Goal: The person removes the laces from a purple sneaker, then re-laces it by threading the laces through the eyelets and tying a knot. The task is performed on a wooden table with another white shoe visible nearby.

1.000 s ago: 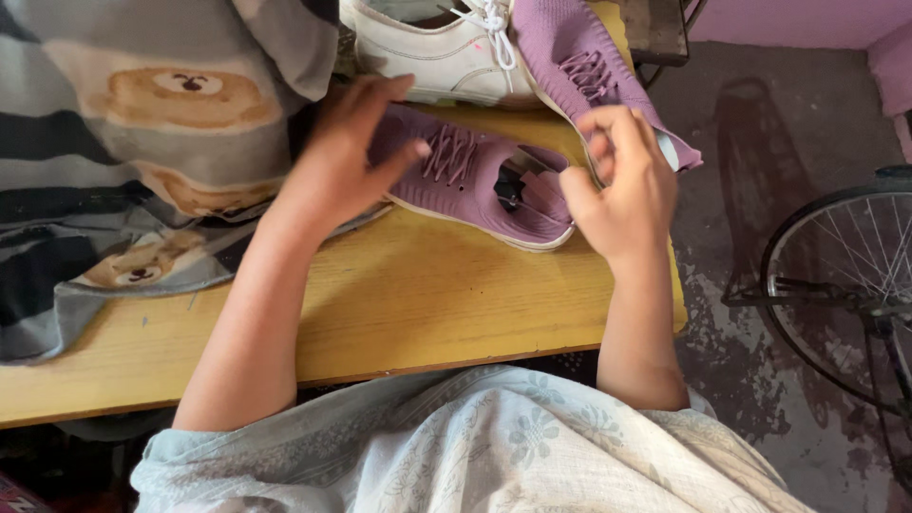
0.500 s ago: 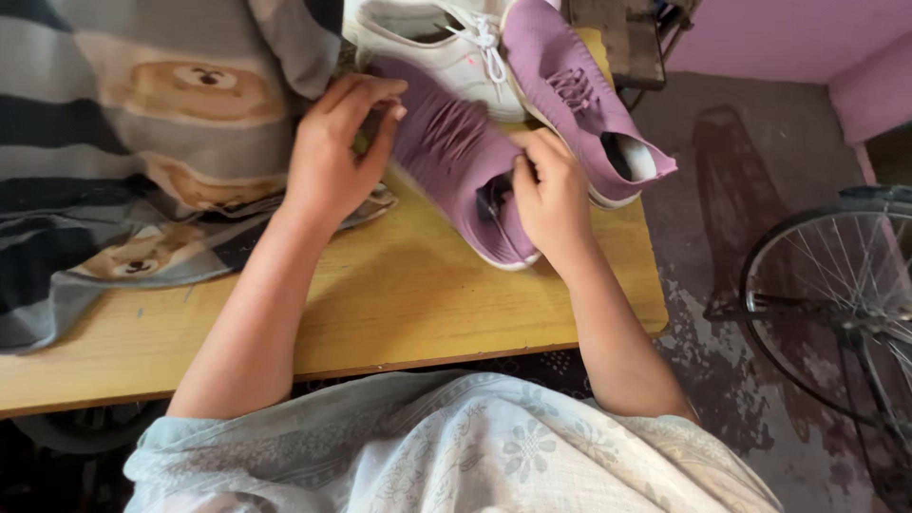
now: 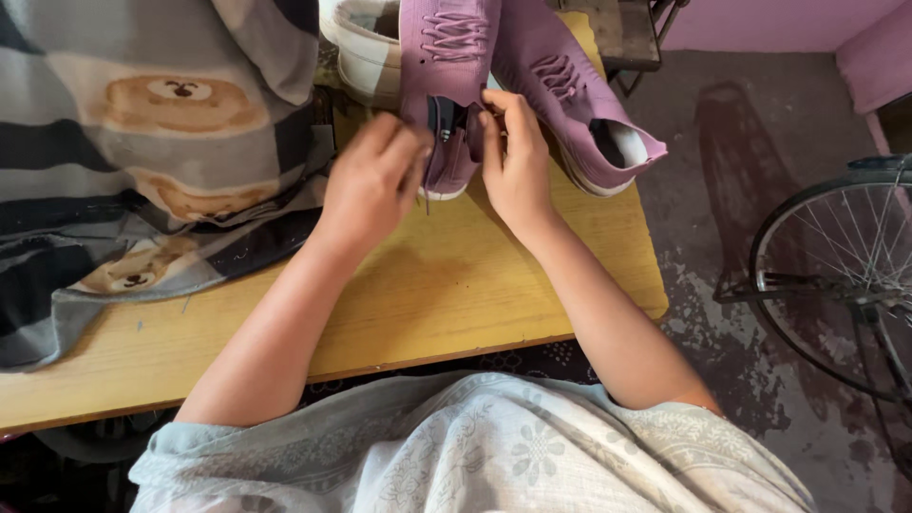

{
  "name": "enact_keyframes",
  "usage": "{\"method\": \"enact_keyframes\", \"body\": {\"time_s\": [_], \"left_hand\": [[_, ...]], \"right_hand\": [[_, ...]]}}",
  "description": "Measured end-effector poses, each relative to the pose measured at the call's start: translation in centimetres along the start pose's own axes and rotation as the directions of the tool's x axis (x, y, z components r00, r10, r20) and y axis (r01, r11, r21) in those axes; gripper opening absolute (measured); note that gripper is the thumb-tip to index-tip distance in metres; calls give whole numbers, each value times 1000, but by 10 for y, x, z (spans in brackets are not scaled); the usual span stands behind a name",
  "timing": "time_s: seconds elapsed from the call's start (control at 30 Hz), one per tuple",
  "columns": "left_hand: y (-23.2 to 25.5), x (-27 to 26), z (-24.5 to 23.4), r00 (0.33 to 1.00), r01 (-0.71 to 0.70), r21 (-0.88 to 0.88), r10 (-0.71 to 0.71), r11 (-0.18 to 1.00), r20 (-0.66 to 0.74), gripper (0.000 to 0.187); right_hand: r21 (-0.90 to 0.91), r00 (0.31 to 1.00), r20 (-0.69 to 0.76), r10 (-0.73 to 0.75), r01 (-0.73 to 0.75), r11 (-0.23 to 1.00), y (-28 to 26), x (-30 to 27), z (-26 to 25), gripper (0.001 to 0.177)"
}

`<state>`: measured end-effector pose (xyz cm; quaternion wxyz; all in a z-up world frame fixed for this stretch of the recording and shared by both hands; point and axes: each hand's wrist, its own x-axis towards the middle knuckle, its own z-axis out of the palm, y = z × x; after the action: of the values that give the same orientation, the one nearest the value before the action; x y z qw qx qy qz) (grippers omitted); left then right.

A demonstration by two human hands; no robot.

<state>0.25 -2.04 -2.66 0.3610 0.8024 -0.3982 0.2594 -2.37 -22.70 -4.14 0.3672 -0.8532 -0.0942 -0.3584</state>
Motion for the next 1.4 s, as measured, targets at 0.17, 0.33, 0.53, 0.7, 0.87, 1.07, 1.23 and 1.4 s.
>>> {"method": "enact_keyframes", "body": {"time_s": [0.17,0.33,0.53,0.7,0.87,1.07,1.23,1.4], "left_hand": [[2,-3,14,1000,-14,107,17,994,-23,19],[6,6,30,999,53,211,-54,976,2,21],[4,4,40,992,80,319,-107,944,70,13],[2,-3,45,986,74,425,-130,902,105,13],[-1,-6,38,996,64,315,-79,947,37,19],[-2,-6,17,975,200,-147,-211,969,-64,19],[-4,-1,1,928,358,-448,-363,819,76,12],[-4,-1,-5,981,184,-440,-188,879,35,15]], "right_hand": [[66,996,35,80,-82,994,-1,0,-1,21],[99,995,25,92,-94,991,-3,-1,0,29],[218,986,24,166,-167,962,-1,-2,1,29],[79,996,36,78,-81,994,0,-3,-4,16],[-106,998,66,-6,13,994,-10,-1,-14,22],[-475,980,200,2,95,875,-20,10,-18,30],[-562,960,249,-124,248,789,-16,16,-9,16],[-519,960,242,-140,250,817,-8,22,0,9]]}}
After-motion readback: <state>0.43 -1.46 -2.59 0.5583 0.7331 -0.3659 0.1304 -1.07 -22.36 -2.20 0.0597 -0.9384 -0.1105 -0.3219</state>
